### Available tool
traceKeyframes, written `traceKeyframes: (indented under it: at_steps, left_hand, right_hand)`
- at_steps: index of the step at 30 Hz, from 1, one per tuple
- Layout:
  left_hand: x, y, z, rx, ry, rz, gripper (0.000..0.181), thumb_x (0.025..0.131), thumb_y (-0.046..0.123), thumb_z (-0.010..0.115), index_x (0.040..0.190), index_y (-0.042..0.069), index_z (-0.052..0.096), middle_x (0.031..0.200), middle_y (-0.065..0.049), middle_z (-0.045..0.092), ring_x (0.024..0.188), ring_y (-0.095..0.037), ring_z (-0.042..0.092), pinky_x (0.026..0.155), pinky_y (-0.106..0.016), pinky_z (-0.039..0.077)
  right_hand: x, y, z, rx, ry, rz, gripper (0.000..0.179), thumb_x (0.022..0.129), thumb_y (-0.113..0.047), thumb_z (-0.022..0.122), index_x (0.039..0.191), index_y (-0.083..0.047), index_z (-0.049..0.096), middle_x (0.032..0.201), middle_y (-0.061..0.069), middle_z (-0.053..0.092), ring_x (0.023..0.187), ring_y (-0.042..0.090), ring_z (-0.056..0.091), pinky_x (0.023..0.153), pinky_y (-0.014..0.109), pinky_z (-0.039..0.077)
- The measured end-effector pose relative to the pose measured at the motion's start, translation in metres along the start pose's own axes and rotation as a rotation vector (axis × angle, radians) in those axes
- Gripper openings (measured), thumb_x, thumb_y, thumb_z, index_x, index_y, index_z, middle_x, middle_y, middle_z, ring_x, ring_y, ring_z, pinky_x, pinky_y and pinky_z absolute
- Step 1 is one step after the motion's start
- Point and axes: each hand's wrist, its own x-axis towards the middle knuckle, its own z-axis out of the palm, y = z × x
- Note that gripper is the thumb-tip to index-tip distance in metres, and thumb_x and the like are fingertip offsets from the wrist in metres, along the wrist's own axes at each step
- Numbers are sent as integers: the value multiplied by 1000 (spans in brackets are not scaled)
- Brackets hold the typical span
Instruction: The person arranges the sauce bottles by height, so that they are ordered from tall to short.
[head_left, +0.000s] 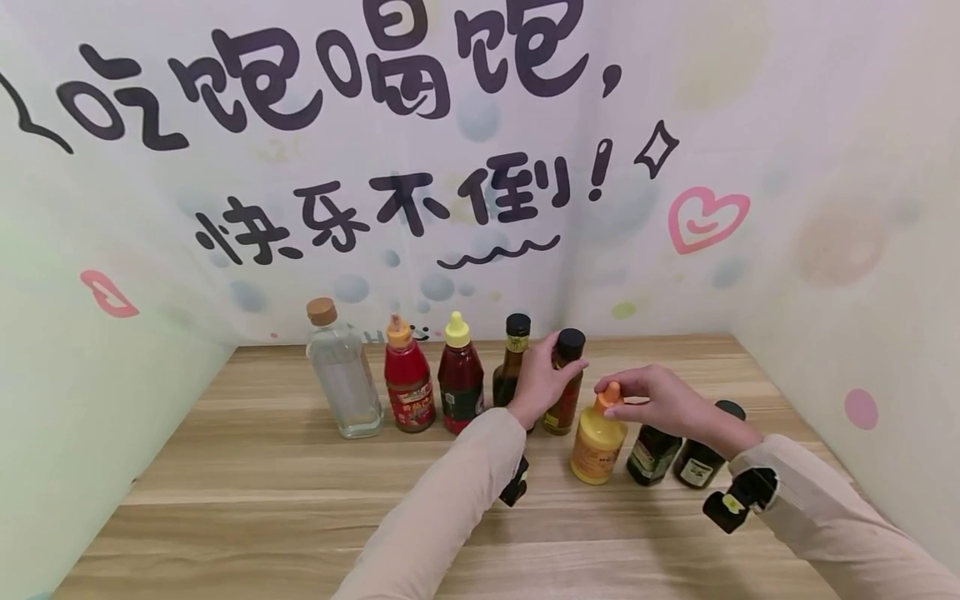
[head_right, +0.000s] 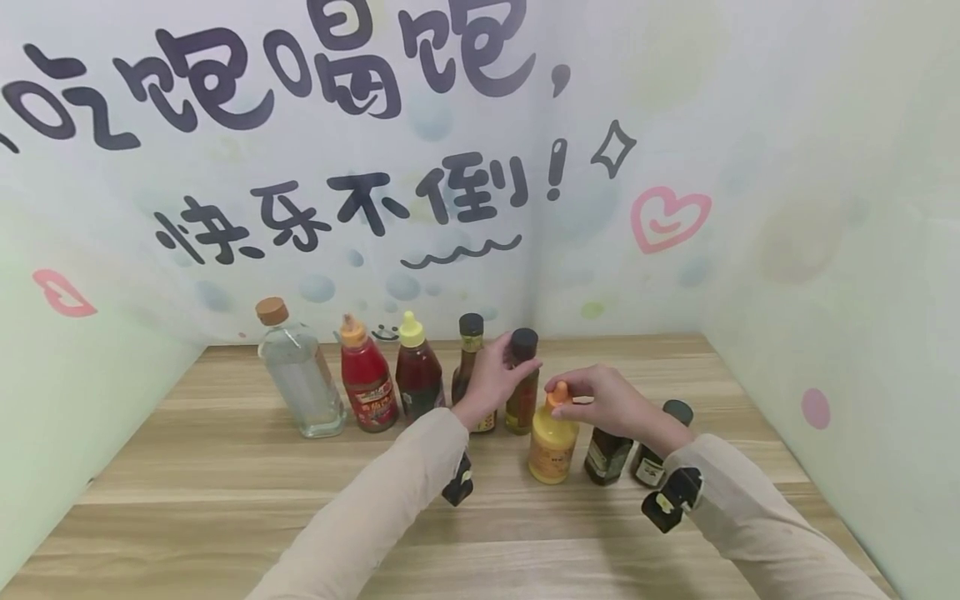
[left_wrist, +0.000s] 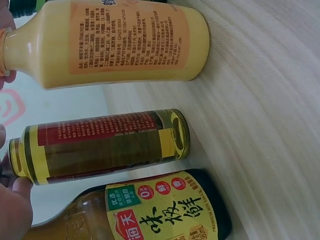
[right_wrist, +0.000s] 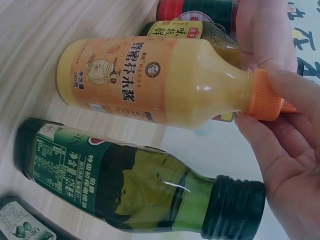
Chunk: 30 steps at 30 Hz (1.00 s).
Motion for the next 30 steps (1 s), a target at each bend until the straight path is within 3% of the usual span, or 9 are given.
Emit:
traceKeyframes:
  at_steps: [8, 18, 30]
  left_hand:
    - [2, 0, -2, -9, -32, -17, 40, 79, 21, 67, 113, 6, 56, 99, -5, 62, 81, -10, 55, 71, -19, 45]
    - [0, 3, -5, -12, -45, -23, 41, 79, 20, 67, 115, 5, 55, 101, -6, 62, 84, -12, 56, 73, -21, 46]
    - [1, 2, -4, -11, -39, 1, 38, 78, 20, 68, 111, 5, 57, 96, -5, 63, 76, -9, 53, 66, -17, 44]
  right_hand:
    - [0, -2, 2, -45, 28, 14, 30, 78, -13, 67, 104, 0, 60, 99, 13, 62, 92, 28, 59, 77, 40, 48]
    - [2, -3, 2, -77, 8, -6, 30, 76, -9, 68, 104, 2, 60, 100, 14, 61, 90, 26, 60, 75, 35, 49]
    - [4, -3, 2, -97, -4, -5, 30, 76, -8, 69, 103, 0, 60, 100, 13, 60, 90, 25, 59, 76, 36, 49]
